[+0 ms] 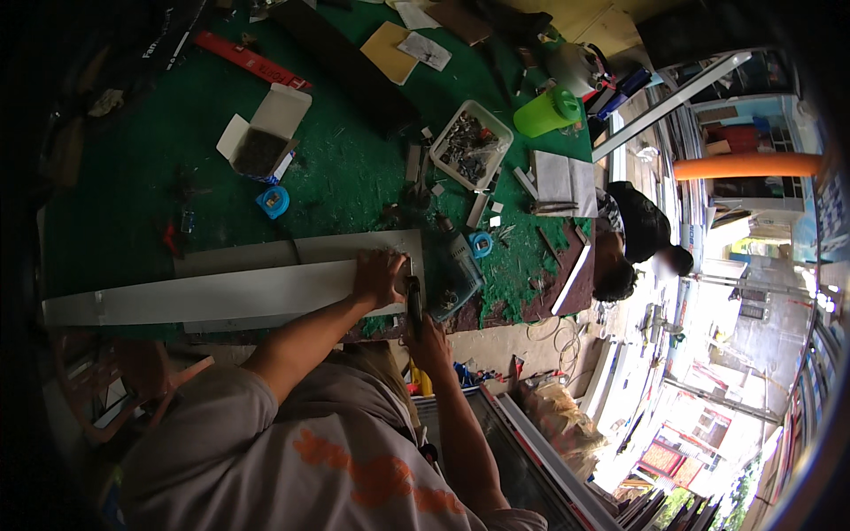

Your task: The person assembles a white window frame on a green workbench. They use a drill to drive screws into the frame, a staple gun to fasten a small metal bracket, and a tape measure to check dimensions. The person repeatedly drills and staples at multiple points along the frame.

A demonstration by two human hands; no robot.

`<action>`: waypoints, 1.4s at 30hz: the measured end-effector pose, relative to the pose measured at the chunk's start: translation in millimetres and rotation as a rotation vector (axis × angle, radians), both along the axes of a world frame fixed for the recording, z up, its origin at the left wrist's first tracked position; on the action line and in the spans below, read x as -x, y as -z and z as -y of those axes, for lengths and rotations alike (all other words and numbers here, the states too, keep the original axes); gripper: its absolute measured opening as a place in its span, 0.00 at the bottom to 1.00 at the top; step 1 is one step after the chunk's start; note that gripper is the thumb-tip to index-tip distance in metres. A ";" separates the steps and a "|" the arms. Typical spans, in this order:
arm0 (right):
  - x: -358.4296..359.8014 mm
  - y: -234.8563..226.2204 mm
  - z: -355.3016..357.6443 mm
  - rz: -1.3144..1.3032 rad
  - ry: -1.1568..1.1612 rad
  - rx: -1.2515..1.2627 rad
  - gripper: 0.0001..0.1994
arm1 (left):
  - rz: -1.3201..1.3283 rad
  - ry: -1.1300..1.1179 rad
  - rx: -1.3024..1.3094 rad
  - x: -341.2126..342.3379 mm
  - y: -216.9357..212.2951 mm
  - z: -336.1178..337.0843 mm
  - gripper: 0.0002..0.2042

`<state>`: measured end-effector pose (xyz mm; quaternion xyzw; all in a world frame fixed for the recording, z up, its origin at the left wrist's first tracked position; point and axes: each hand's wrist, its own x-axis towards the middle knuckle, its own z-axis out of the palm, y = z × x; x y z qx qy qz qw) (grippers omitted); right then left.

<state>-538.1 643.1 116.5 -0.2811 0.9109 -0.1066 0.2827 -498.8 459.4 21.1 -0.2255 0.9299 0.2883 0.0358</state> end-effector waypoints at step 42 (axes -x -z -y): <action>4.7 1.5 -43.6 0.595 0.656 0.556 0.14 | -0.062 0.017 0.034 -0.9 -2.0 -3.0 0.57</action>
